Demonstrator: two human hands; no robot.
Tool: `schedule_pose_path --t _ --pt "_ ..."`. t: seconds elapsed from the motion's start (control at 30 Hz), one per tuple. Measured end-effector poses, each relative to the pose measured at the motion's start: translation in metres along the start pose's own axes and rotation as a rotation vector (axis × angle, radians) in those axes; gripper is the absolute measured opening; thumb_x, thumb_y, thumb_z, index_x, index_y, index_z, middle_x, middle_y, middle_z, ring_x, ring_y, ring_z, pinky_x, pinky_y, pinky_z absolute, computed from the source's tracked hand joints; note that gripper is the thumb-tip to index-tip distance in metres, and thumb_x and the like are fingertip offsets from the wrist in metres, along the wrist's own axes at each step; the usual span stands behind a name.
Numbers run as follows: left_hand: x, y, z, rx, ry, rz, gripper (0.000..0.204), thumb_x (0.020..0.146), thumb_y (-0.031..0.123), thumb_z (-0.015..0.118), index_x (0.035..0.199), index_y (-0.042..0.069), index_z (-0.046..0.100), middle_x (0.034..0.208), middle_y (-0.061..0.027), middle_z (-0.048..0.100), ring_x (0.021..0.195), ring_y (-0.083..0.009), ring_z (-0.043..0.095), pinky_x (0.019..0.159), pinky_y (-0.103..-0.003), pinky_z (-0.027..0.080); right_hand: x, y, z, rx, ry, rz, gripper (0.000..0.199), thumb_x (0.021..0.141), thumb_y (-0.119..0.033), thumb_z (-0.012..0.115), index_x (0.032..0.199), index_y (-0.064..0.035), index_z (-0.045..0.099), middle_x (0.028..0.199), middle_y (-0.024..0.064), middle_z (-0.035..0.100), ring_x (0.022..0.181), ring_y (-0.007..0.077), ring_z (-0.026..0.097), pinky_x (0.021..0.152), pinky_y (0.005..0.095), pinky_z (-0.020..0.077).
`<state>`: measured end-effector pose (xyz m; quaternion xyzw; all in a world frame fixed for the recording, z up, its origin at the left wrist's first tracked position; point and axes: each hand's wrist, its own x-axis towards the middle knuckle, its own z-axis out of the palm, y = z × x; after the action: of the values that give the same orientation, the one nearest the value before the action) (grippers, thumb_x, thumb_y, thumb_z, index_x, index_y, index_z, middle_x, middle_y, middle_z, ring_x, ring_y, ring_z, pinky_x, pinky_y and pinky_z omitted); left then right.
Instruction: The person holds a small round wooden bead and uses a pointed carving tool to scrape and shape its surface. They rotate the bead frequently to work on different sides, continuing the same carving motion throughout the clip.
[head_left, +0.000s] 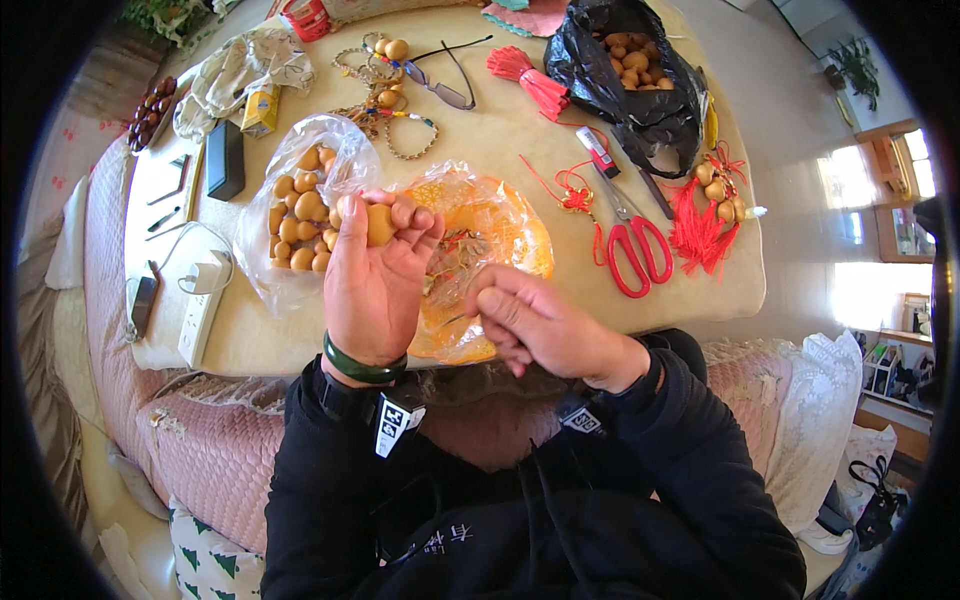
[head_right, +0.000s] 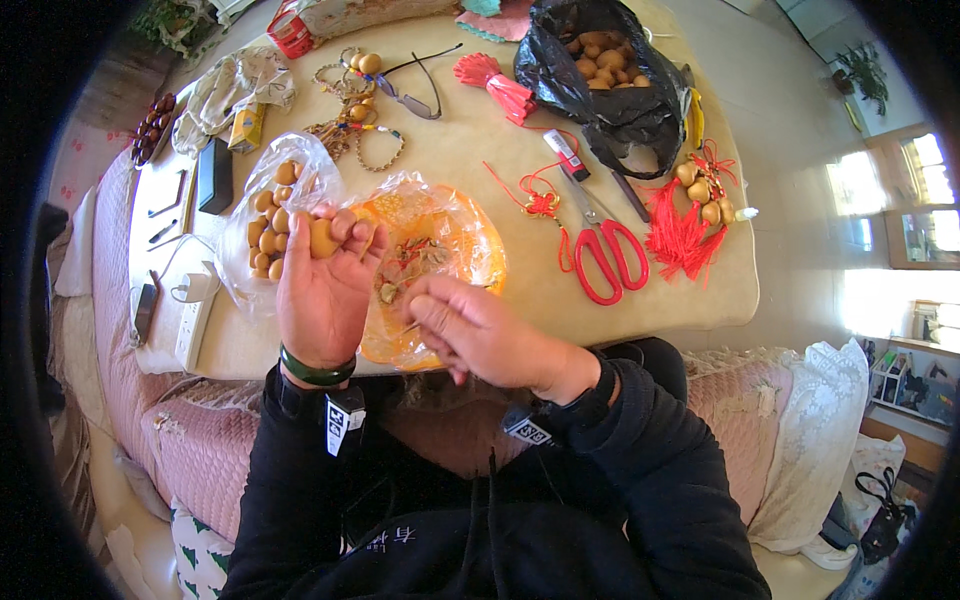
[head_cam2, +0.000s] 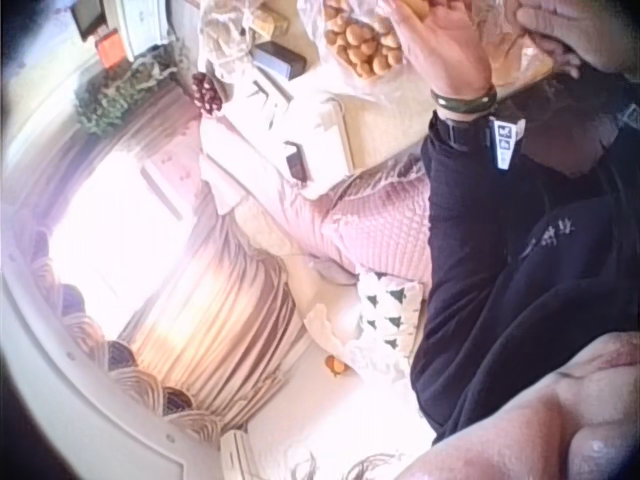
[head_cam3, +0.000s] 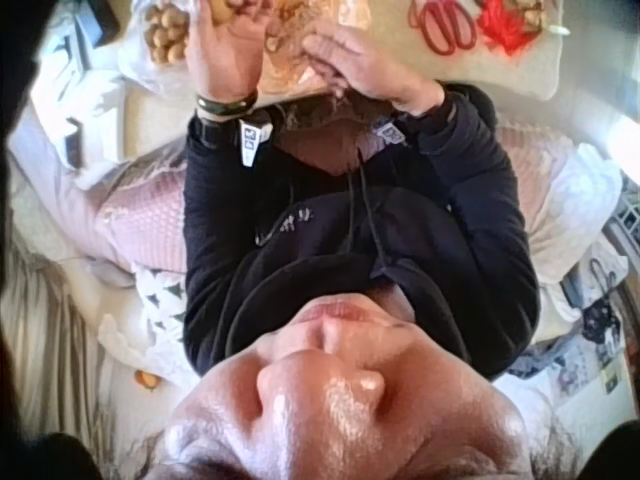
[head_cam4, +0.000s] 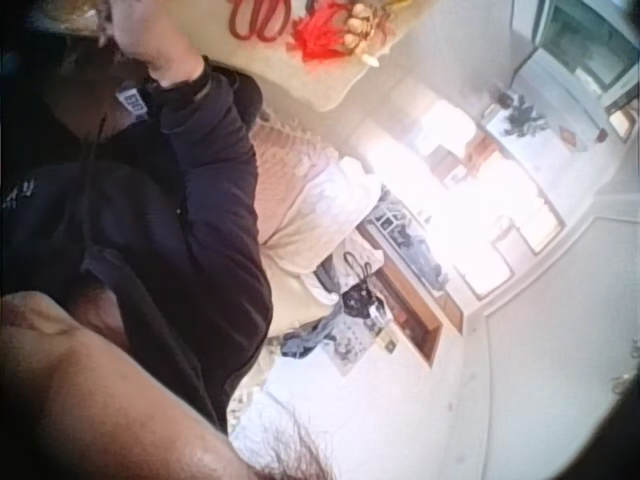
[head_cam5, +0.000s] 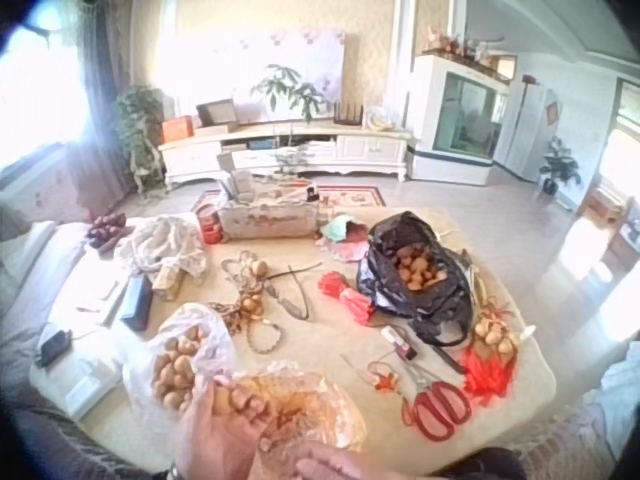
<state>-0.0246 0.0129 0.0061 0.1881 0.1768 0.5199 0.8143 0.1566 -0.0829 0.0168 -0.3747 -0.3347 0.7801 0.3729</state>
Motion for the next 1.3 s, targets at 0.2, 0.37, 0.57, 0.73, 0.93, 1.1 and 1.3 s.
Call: schedule_pose_path --t 0.2,0.37,0.57,0.73,0.93,1.1,1.3 --pt "0.005 -0.001 -0.012 -0.277 0.003 -0.224 0.041 0.108 0.045 0.037 0.102 0.010 0.058 0.099 -0.0063 0.065 0.105 -0.0245 0.063 0.105 -0.045 0.043 -0.001 -0.011 -0.011 0.116 0.099 -0.107 0.028 0.107 -0.026 0.038 0.114 -0.0022 0.052 0.077 -0.0004 0.044 0.058 0.0068 0.039 0.054 0.0225 0.0410" --pt "0.005 -0.007 -0.016 -0.321 -0.003 -0.302 0.044 0.108 0.046 0.036 0.104 0.007 0.057 0.104 -0.0087 0.066 0.110 -0.0271 0.063 0.106 -0.047 0.044 0.003 -0.007 -0.012 0.136 0.233 -0.214 0.038 0.098 -0.014 0.036 0.129 0.0022 0.050 0.087 0.0026 0.047 0.062 0.0082 0.042 0.057 0.0235 0.0443" --pt "0.006 -0.009 -0.015 -0.294 0.012 -0.340 0.043 0.109 0.043 0.035 0.106 0.007 0.057 0.107 -0.0108 0.066 0.112 -0.0286 0.064 0.105 -0.047 0.046 0.007 -0.003 -0.013 0.079 0.399 -0.338 0.034 0.104 -0.016 0.047 0.134 -0.0009 0.047 0.093 0.0042 0.052 0.066 0.0063 0.045 0.057 0.0219 0.0442" --pt "0.001 -0.013 -0.006 0.298 -0.010 -0.150 0.022 0.109 0.024 0.043 0.120 0.007 0.053 0.114 -0.0064 0.062 0.104 -0.0185 0.065 0.093 -0.036 0.053 0.004 -0.006 -0.022 0.003 0.408 -0.385 0.026 0.102 -0.012 0.055 0.126 -0.0042 0.048 0.095 0.0046 0.057 0.062 0.0050 0.044 0.054 0.0191 0.0418" --pt "0.001 -0.015 -0.008 0.910 -0.098 0.050 0.018 0.104 0.004 0.051 0.122 0.006 0.052 0.117 -0.0032 0.057 0.091 -0.0108 0.059 0.082 -0.023 0.049 -0.002 -0.014 -0.027 -0.326 0.448 -0.525 0.026 0.099 -0.007 0.060 0.124 -0.0008 0.056 0.102 0.0073 0.066 0.076 0.0076 0.060 0.067 0.0219 0.0508" --pt "0.010 -0.012 -0.014 1.445 -0.165 0.394 0.019 0.095 -0.004 0.055 0.112 0.004 0.058 0.113 -0.0072 0.058 0.095 -0.0187 0.057 0.085 -0.029 0.048 -0.009 -0.015 -0.019 -0.537 0.425 -0.561 0.022 0.093 0.000 0.066 0.115 0.0025 0.067 0.105 0.0081 0.072 0.092 0.0088 0.066 0.081 0.0247 0.0541" --pt "0.012 -0.010 -0.010 1.621 -0.160 0.604 0.025 0.082 -0.010 0.058 0.102 0.004 0.064 0.109 -0.0144 0.060 0.100 -0.0321 0.060 0.088 -0.037 0.049 -0.011 -0.017 -0.017 -0.628 0.423 -0.547 0.021 0.092 0.001 0.065 0.113 0.0030 0.069 0.100 0.0101 0.074 0.090 0.0085 0.067 0.080 0.0247 0.0540"
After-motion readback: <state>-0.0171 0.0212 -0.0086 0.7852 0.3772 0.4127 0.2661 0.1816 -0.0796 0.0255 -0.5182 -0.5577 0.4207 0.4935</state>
